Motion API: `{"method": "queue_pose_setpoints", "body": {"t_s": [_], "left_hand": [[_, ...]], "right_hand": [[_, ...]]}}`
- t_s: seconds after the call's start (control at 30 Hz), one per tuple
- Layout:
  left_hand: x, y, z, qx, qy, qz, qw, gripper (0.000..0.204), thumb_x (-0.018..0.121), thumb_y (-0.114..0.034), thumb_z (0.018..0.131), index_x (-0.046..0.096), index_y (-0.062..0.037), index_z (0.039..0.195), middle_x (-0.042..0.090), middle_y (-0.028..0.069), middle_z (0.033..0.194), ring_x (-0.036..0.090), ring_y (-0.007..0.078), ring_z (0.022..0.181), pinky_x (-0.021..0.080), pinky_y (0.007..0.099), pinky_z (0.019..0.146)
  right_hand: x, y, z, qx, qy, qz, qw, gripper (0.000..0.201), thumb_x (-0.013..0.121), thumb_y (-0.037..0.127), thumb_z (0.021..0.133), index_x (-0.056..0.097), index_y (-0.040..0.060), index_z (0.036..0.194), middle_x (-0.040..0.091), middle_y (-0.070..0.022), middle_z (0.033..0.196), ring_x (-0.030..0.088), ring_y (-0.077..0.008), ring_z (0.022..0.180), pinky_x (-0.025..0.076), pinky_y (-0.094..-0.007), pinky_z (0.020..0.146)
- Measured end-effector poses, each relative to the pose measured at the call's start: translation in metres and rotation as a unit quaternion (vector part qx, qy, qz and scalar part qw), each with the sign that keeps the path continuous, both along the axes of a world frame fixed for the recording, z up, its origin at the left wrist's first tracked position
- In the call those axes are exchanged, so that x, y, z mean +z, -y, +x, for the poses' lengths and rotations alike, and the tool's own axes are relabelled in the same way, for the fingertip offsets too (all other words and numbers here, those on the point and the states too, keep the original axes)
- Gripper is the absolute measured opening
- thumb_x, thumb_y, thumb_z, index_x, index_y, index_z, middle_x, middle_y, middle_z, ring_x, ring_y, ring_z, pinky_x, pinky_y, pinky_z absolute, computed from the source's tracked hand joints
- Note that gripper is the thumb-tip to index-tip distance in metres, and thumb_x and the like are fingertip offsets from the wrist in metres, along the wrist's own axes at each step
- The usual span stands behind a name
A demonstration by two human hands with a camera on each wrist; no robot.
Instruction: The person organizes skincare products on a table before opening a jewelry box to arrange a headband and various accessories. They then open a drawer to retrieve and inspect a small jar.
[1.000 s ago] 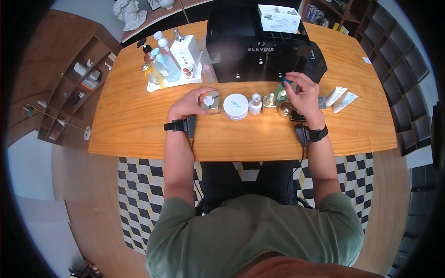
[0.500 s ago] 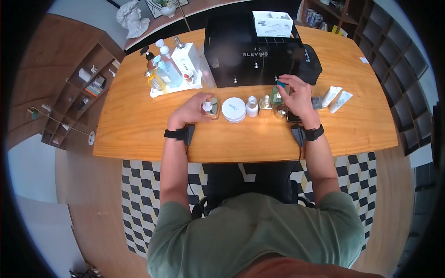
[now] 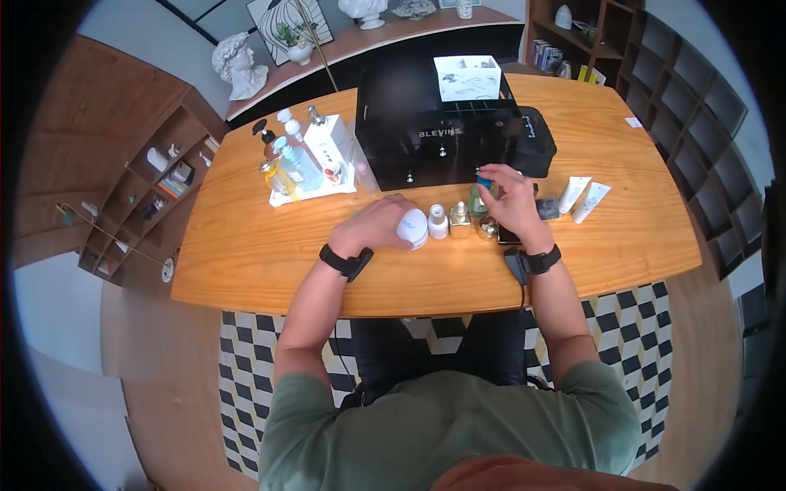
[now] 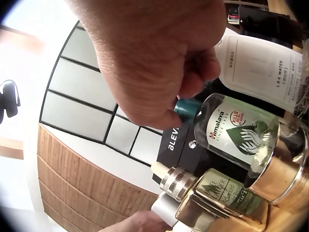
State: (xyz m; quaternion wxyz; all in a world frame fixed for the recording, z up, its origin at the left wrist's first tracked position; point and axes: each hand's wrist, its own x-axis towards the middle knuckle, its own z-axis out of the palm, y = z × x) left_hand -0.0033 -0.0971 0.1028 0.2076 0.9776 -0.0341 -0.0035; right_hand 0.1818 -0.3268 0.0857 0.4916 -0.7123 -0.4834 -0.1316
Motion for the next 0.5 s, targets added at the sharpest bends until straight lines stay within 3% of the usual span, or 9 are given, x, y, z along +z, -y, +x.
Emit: {"method": "queue_pose_setpoints", "body": {"t_s": [0.1,0.33,0.5], "left_hand": [[0.0,0.003,0.002,0.002,0.014,0.028,1.0,0.054,0.085,-0.024,0.062,0.067,-0.0028,0.108,0.068,0.0186,0.109,0.062,0.0358,0.11,0.049,0.0414,0.097],[0.004,0.001,0.003,-0.001,0.009,0.042,0.999,0.056,0.085,-0.023,0.059,0.067,-0.003,0.109,0.068,0.0186,0.109,0.062,0.0367,0.108,0.05,0.0413,0.094],[0.025,0.002,-0.008,0.051,0.037,0.012,0.998,0.063,0.086,-0.019,0.055,0.068,-0.0034,0.114,0.067,0.0192,0.109,0.064,0.0377,0.105,0.052,0.0395,0.093]], "right_hand": [[-0.002,0.0,0.001,0.008,0.002,0.009,1.0,0.018,0.075,0.005,0.081,0.073,-0.0021,0.097,0.072,-0.0157,0.108,0.072,-0.0314,0.078,0.06,-0.0333,0.07],[-0.001,0.001,0.001,0.004,0.014,0.009,1.0,0.018,0.075,0.005,0.081,0.073,-0.0025,0.097,0.072,-0.015,0.108,0.072,-0.0296,0.076,0.059,-0.0321,0.067],[0.0,0.002,0.0,0.007,0.001,0.004,1.0,0.018,0.075,0.005,0.081,0.073,-0.0027,0.097,0.072,-0.0148,0.109,0.072,-0.0289,0.074,0.059,-0.0317,0.066]]}}
